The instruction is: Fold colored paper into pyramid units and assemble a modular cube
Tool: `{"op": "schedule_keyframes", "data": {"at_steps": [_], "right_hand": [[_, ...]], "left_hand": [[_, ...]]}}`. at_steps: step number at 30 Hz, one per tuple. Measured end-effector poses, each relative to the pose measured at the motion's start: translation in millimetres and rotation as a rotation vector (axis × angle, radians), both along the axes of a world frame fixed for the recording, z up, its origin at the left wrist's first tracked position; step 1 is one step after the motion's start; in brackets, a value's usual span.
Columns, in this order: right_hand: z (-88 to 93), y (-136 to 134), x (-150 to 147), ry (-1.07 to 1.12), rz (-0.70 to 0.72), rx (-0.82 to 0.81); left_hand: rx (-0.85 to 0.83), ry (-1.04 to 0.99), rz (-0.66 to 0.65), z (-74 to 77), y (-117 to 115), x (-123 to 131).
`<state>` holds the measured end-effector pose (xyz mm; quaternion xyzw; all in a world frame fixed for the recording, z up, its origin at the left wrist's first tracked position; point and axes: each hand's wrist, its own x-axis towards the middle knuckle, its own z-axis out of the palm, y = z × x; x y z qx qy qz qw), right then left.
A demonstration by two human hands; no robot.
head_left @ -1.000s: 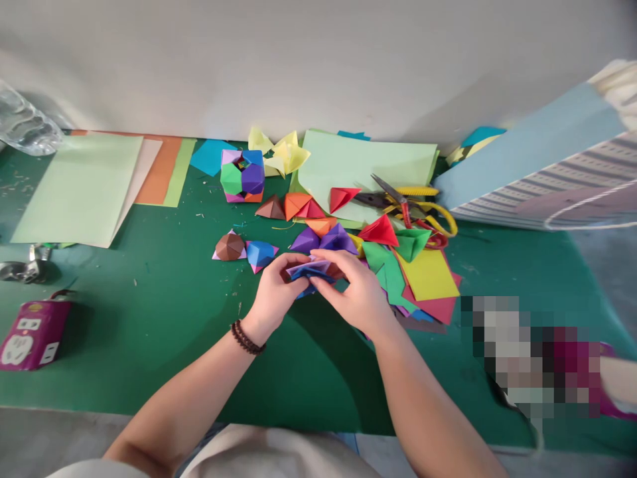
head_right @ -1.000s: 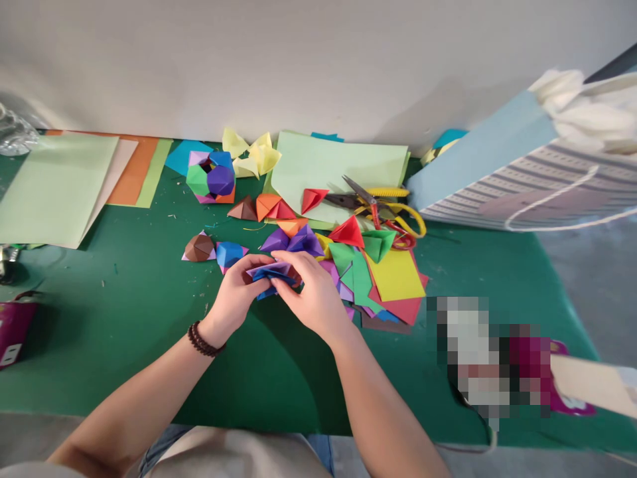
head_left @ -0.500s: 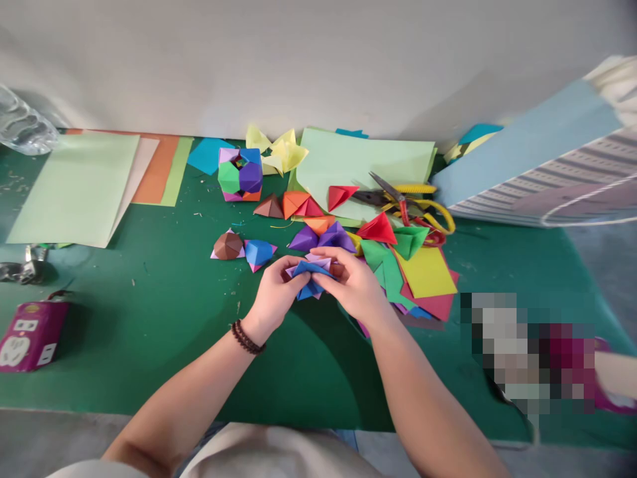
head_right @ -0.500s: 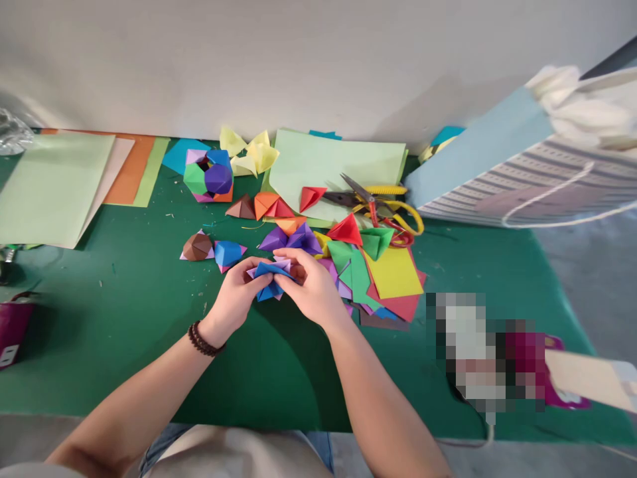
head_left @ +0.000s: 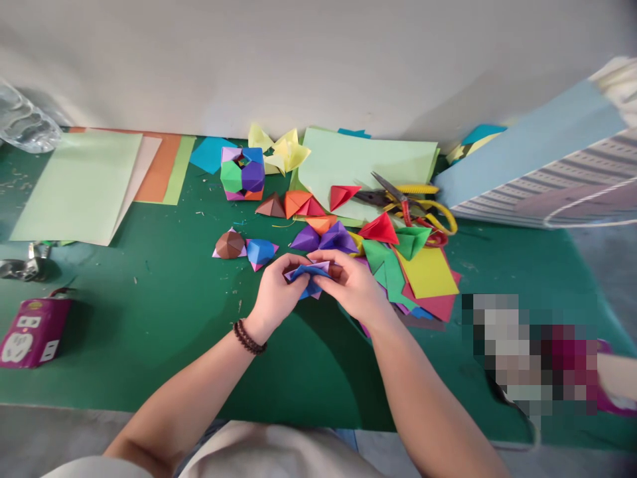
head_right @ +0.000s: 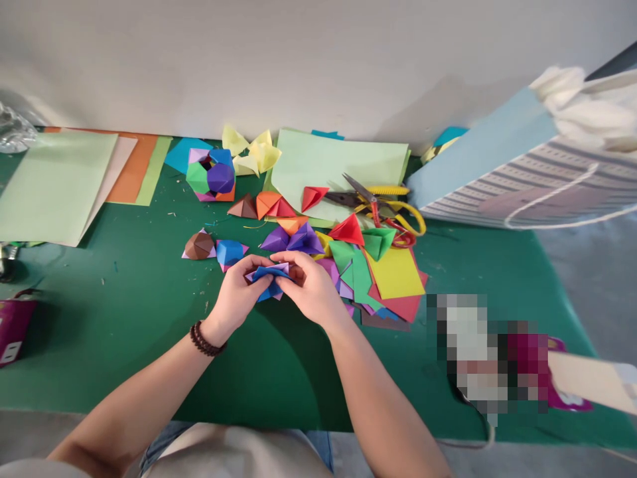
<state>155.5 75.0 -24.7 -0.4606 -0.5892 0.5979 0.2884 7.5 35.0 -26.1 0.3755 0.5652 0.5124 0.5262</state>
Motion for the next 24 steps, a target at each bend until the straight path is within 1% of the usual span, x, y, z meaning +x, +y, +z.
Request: {"op": "schedule_keyframes", "data": {"at_steps": [3, 7, 11, 15, 19, 24], "right_hand": [[-3.3, 0.1, -0.3, -0.036, -0.014, 0.05], [-7.2, -1.1, -0.6, -0.067, -0.012, 0.098], [-9.3, -2.4, -1.3, -0.09, -0.013, 0.155], [-9.0, -3.3, -2.7, -0.107, -0.014, 0.174], [-7.8, -5.3, -6.0, -0.125, -0.036, 0.205], [-4.8, -7.2, -9.2, -0.134, -0.036, 0.286]], "left_hand": [[0.038, 0.017, 0.005, 0.2, -0.1, 0.4], [0.059, -0.042, 0.021, -1.3, -0.4, 2.1], [0.048, -0.114, 0.069, -3.4, 0.2, 3.6], [0.011, -0.157, 0.08, -5.9, 0.6, 4.1], [-0.003, -0.122, 0.093, -7.7, 0.7, 3.8], [0.013, -0.05, 0.1, -3.7, -0.2, 2.4]]}}
